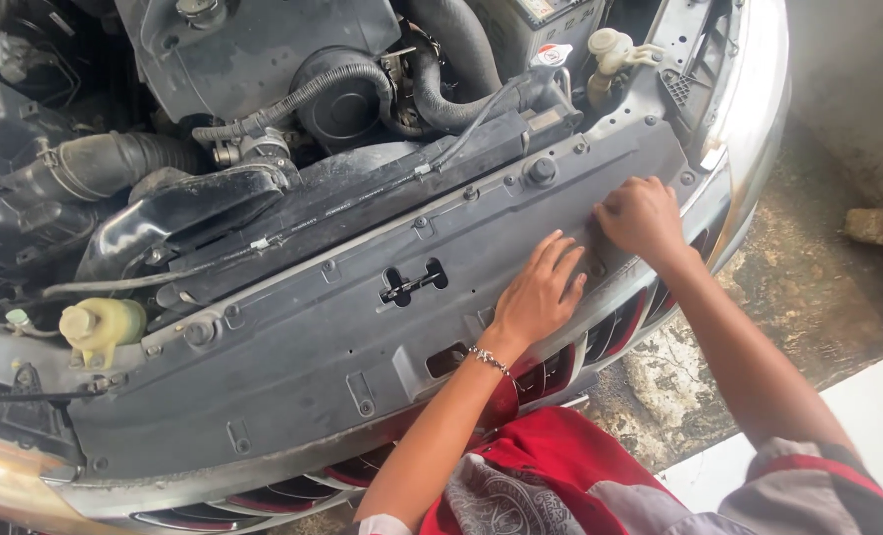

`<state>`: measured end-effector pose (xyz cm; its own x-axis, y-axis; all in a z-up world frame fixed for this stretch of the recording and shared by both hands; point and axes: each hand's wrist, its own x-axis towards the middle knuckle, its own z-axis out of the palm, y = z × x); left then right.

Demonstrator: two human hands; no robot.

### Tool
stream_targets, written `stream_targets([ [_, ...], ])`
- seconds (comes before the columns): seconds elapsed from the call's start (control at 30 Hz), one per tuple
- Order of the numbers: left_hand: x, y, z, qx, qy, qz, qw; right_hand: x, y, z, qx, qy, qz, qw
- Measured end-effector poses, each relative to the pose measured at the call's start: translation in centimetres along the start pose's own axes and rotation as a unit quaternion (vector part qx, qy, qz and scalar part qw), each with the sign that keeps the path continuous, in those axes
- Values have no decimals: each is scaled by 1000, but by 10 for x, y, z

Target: Cleaning and inspecting a car engine bay and reservoir.

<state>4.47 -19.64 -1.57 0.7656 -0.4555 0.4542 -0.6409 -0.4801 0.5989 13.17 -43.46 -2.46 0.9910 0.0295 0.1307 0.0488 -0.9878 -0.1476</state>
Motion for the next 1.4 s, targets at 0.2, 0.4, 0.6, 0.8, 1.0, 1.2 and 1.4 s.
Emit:
stream_targets([
  [0.2,-5,4,-4,-21,0,-2,1000,10,20,-5,-96,46,34,994],
  [0.4,-1,0,-3,-15,5,-6,1000,-2,-2,-2,110,91,38,989],
  [0.6,-1,4,-4,-19,-20,-15,1000,14,34,-7,20,162,33,986],
  [0.8,0,-4,2,7,0,2,1000,0,-20,-22,51,98,52,993],
  [1.0,-3,2,1,-10,-16,1,1000,20,30,15,-13,193,23,981],
  [1.2,-1,-2,4,-6,7,-1,1000,-4,-23,8,67,117,72,988],
  [1.4,-3,2,-1,-14,7,-8,1000,21,27,16,45,209,-41,976],
])
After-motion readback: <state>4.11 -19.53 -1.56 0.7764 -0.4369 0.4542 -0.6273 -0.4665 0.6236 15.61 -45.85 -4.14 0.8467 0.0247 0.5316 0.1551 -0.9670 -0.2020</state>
